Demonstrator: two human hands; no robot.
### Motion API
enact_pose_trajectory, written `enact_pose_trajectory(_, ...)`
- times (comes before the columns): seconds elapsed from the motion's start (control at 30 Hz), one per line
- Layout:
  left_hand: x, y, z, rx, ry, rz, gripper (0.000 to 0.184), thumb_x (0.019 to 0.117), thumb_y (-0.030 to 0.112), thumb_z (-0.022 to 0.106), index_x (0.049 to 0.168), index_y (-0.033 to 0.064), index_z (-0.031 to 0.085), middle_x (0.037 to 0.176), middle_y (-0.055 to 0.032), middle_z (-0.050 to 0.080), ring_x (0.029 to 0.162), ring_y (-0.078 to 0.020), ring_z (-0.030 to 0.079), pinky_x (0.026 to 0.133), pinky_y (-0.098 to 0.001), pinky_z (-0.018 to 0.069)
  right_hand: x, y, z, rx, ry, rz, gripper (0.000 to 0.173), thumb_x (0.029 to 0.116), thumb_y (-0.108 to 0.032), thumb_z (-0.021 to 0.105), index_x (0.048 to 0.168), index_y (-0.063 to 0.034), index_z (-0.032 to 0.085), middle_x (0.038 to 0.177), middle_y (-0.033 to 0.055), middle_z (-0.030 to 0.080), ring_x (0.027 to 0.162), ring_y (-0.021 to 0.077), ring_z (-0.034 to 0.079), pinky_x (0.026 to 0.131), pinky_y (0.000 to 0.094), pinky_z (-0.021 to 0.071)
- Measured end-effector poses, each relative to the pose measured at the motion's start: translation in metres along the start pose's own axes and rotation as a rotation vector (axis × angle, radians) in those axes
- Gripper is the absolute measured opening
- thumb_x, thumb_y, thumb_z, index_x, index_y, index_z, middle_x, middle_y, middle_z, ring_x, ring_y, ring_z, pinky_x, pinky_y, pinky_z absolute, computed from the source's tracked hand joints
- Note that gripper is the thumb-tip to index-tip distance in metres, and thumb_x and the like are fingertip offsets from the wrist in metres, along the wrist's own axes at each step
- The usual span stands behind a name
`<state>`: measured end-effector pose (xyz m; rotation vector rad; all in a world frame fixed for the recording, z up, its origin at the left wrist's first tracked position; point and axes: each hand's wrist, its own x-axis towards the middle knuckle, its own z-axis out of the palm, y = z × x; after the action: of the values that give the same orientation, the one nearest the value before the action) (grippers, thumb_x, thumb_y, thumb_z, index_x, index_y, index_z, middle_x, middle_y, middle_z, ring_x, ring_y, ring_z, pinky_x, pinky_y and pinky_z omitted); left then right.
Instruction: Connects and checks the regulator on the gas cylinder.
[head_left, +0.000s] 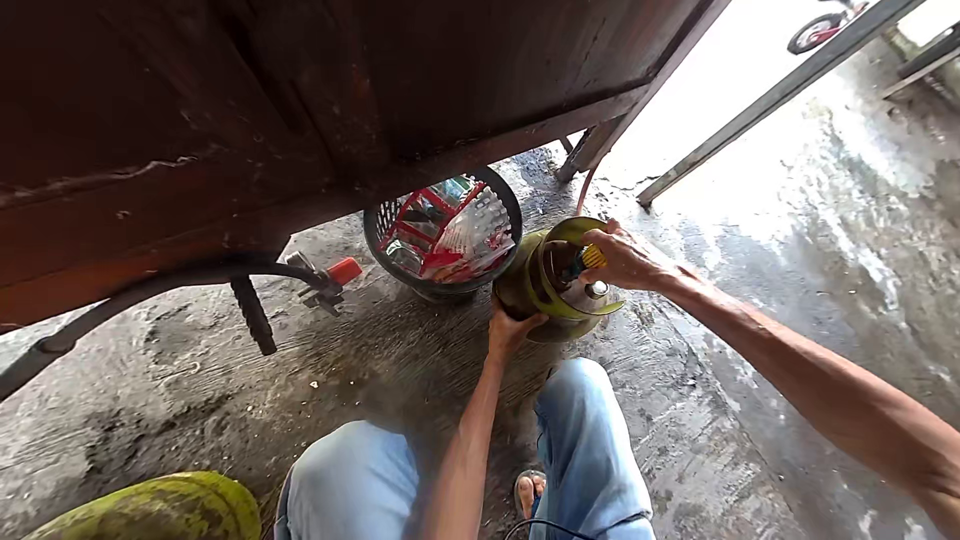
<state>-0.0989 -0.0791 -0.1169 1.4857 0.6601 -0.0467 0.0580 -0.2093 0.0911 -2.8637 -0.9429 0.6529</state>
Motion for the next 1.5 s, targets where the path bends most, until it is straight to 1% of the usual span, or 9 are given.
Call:
enact_pose_trajectory(0.2,-0.008,0.014,-0.007,0.192,-0.037,-0.025,0.119,0.0732,0.056,0.086,0.159,0.0004,0.025,0.134,-0.0234,0.064,0.125,-0.0344,0.063,0.108,-0.0533,0.0483,0.006,-0.033,0.005,-0.130,-0.071,0.113,0.057,0.0833,-0.029,0.085,0.122,0.0055,0.060,0.141,0.0336,0.043,0.103,0.0467,0.065,0.084,0.0588,0.0561)
enact_pose_trajectory(0.37,-0.040,0.097,-0.046,0.771,-0.213,-0.123,0.047,0.1025,0.042,0.058,0.129,0.0047,0.067,0.124,-0.0182,0.070,0.121,-0.0341,0.065,0.103,-0.0574,0.0489,0.020,-0.016,-0.001,-0.086,-0.139,0.056,0.059,0.0804,-0.045,0.085,0.119,-0.0036,0.067,0.134,0.0303,0.053,0.107,0.0470,0.063,0.087,0.0638,0.0525)
enact_pose_trajectory(0.6,-0.050,0.192,-0.037,0.854,-0.004,0.443,0.026,0.1025,0.021,0.059,0.119,0.0067,0.074,0.112,-0.0166,0.071,0.107,-0.0332,0.068,0.094,-0.0525,0.0540,0.023,-0.029,0.027,0.161,0.247,0.083,0.057,0.1073,-0.033,0.030,0.088,0.0005,0.072,0.113,0.0235,0.065,0.119,0.0398,0.059,0.099,0.0590,0.0421)
enact_pose_trajectory(0.7,-0.023,0.209,-0.018,0.878,-0.296,0.185,0.022,0.1025,0.021,0.059,0.111,0.0043,0.072,0.088,-0.0125,0.074,0.075,-0.0227,0.072,0.073,-0.0429,0.0600,0.009,-0.043,0.025,0.189,0.224,0.170,0.059,0.1104,-0.031,0.025,0.093,0.0014,0.070,0.104,0.0218,0.070,0.107,0.0382,0.068,0.093,0.0595,0.0470)
enact_pose_trajectory(0.87,0.005,0.219,0.003,0.719,-0.466,-0.201,0.024,0.1048,0.018,0.049,0.106,-0.0002,0.064,0.062,-0.0037,0.064,0.044,-0.0059,0.053,0.043,-0.0203,0.0411,0.002,-0.027,0.044,0.330,0.431,0.091,0.051,0.1078,-0.032,0.030,0.083,-0.0043,0.066,0.081,0.0182,0.066,0.081,0.0395,0.068,0.069,0.0610,0.0496)
enact_pose_trajectory(1.0,0.027,0.223,0.010,0.794,-0.589,-0.338,0.022,0.1040,0.022,0.051,0.100,0.0032,0.061,0.066,-0.0038,0.065,0.044,-0.0053,0.052,0.043,-0.0194,0.0389,0.006,-0.025,0.041,0.318,0.418,0.117,0.050,0.1069,-0.030,0.033,0.080,-0.0045,0.066,0.081,0.0173,0.068,0.082,0.0379,0.069,0.069,0.0602,0.0499)
enact_pose_trajectory(1.13,0.035,0.225,0.014,0.791,-0.611,-0.414,0.010,0.0992,0.012,0.057,0.102,0.0031,0.062,0.066,-0.0039,0.063,0.044,-0.0044,0.049,0.041,-0.0174,0.0368,0.011,-0.027,0.027,0.312,0.250,0.179,0.053,0.1070,-0.030,0.026,0.092,-0.0056,0.071,0.098,0.0155,0.073,0.103,0.0326,0.070,0.099,0.0605,0.0414)
enact_pose_trajectory(1.37,0.032,0.233,0.024,0.938,-0.544,-0.425,0.007,0.0925,0.010,0.068,0.089,0.0058,0.063,0.065,0.0012,0.062,0.046,-0.0033,0.048,0.045,-0.0192,0.0383,0.012,-0.026,0.025,0.344,0.246,0.143,0.052,0.1058,-0.028,0.029,0.090,-0.0050,0.072,0.098,0.0159,0.073,0.102,0.0342,0.069,0.091,0.0601,0.0455)
enact_pose_trajectory(1.5,0.012,0.219,0.031,1.012,-0.343,-0.232,0.018,0.0846,0.012,0.078,0.096,0.0020,0.067,0.083,-0.0094,0.071,0.067,-0.0181,0.068,0.064,-0.0358,0.0566,0.012,-0.025,0.025,0.345,0.255,0.149,0.052,0.1056,-0.028,0.028,0.090,-0.0045,0.072,0.098,0.0164,0.073,0.102,0.0349,0.069,0.089,0.0602,0.0457)
